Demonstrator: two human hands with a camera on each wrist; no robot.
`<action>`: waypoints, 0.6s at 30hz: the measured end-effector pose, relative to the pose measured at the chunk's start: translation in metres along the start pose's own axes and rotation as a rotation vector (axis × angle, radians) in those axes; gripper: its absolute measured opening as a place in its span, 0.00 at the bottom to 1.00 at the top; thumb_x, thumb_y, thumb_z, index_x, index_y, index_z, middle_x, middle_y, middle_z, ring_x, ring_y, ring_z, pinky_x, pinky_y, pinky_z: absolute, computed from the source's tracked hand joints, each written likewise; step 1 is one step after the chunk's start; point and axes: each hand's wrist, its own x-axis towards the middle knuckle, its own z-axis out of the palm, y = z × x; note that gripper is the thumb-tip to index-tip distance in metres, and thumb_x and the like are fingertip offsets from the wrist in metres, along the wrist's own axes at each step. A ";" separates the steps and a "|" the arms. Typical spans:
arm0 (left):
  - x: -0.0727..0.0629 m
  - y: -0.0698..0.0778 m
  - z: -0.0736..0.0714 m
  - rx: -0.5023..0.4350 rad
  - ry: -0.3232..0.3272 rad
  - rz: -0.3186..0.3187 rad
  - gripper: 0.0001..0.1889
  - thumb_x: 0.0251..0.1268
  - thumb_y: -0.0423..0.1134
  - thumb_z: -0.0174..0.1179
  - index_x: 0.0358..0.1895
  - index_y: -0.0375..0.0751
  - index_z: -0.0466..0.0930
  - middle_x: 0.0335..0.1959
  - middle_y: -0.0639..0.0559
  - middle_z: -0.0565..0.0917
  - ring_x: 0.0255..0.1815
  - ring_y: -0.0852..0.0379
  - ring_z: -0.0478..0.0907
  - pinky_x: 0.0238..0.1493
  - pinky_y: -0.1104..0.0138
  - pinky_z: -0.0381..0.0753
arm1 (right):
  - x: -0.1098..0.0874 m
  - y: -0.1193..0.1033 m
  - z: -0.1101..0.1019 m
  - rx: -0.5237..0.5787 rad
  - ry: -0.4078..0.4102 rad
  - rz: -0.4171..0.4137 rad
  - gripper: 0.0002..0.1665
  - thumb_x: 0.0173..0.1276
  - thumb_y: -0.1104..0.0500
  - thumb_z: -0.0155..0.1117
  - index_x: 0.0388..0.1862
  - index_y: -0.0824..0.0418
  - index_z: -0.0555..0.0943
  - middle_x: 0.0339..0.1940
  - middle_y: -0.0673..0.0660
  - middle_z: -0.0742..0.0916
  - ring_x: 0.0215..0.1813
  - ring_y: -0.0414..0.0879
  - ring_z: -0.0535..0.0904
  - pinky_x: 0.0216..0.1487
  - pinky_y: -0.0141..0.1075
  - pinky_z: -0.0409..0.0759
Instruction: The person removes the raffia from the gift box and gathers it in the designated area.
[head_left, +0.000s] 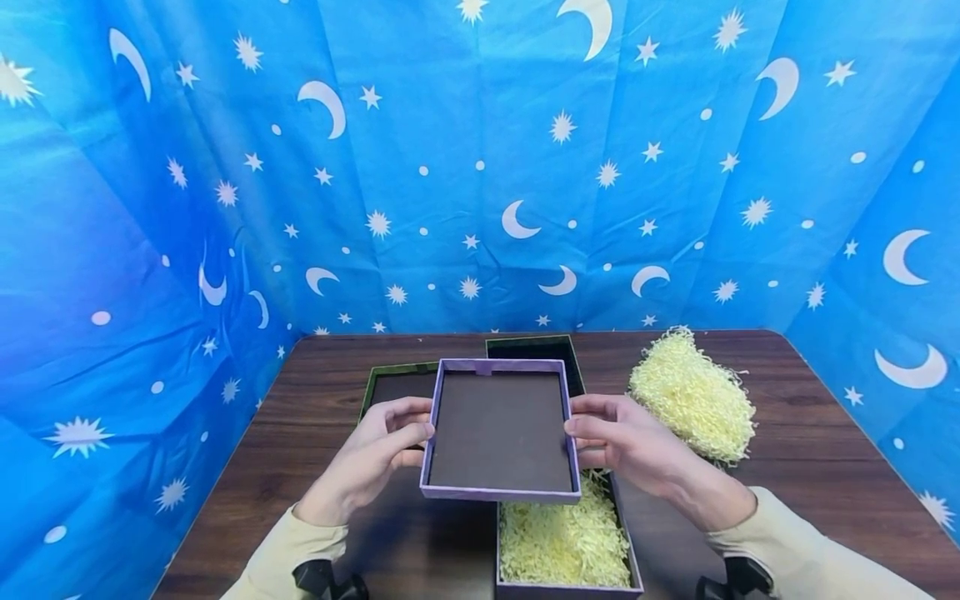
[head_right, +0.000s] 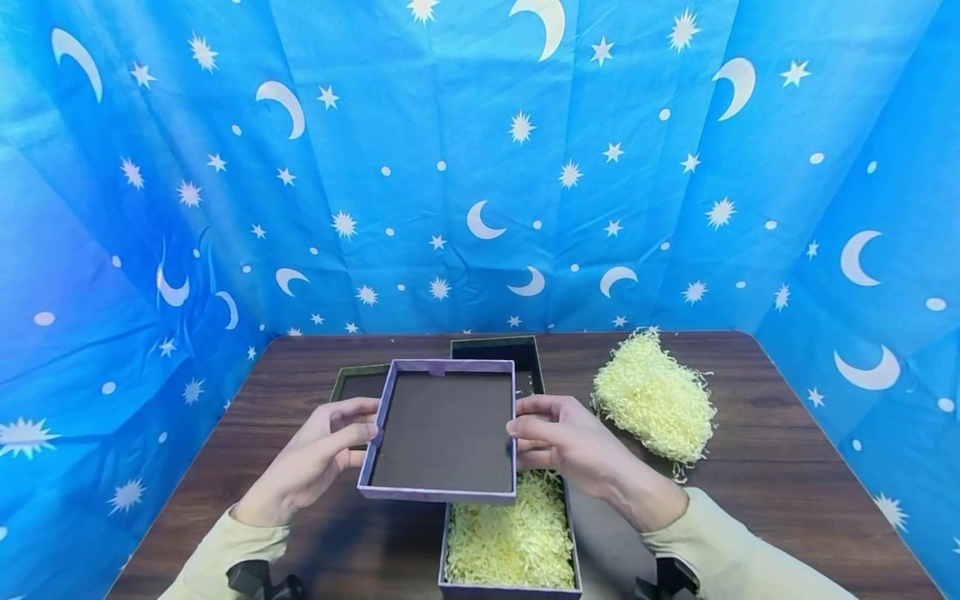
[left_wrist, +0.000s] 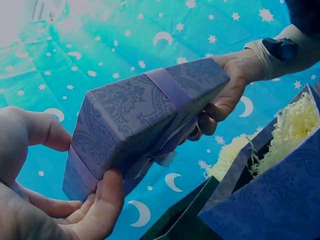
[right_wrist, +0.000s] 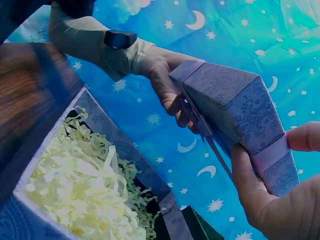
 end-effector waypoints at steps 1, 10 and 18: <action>-0.001 0.000 -0.001 0.001 0.000 0.003 0.28 0.61 0.30 0.55 0.63 0.18 0.61 0.42 0.48 0.75 0.39 0.59 0.75 0.36 0.70 0.84 | 0.001 0.000 0.001 -0.007 -0.005 0.005 0.26 0.68 0.64 0.58 0.59 0.76 0.63 0.44 0.57 0.80 0.40 0.44 0.81 0.50 0.42 0.84; -0.006 -0.005 -0.014 -0.003 0.013 -0.005 0.28 0.61 0.28 0.53 0.63 0.16 0.60 0.40 0.49 0.77 0.37 0.60 0.77 0.35 0.69 0.85 | 0.013 0.004 0.008 -0.062 -0.026 0.028 0.28 0.67 0.65 0.59 0.59 0.79 0.63 0.43 0.59 0.80 0.41 0.45 0.82 0.50 0.43 0.83; -0.011 -0.004 -0.021 0.017 0.009 -0.009 0.29 0.62 0.29 0.55 0.64 0.16 0.59 0.40 0.48 0.79 0.37 0.60 0.78 0.36 0.66 0.86 | 0.016 0.006 0.016 -0.070 -0.022 0.052 0.34 0.66 0.64 0.60 0.62 0.83 0.59 0.44 0.60 0.80 0.41 0.47 0.83 0.49 0.42 0.84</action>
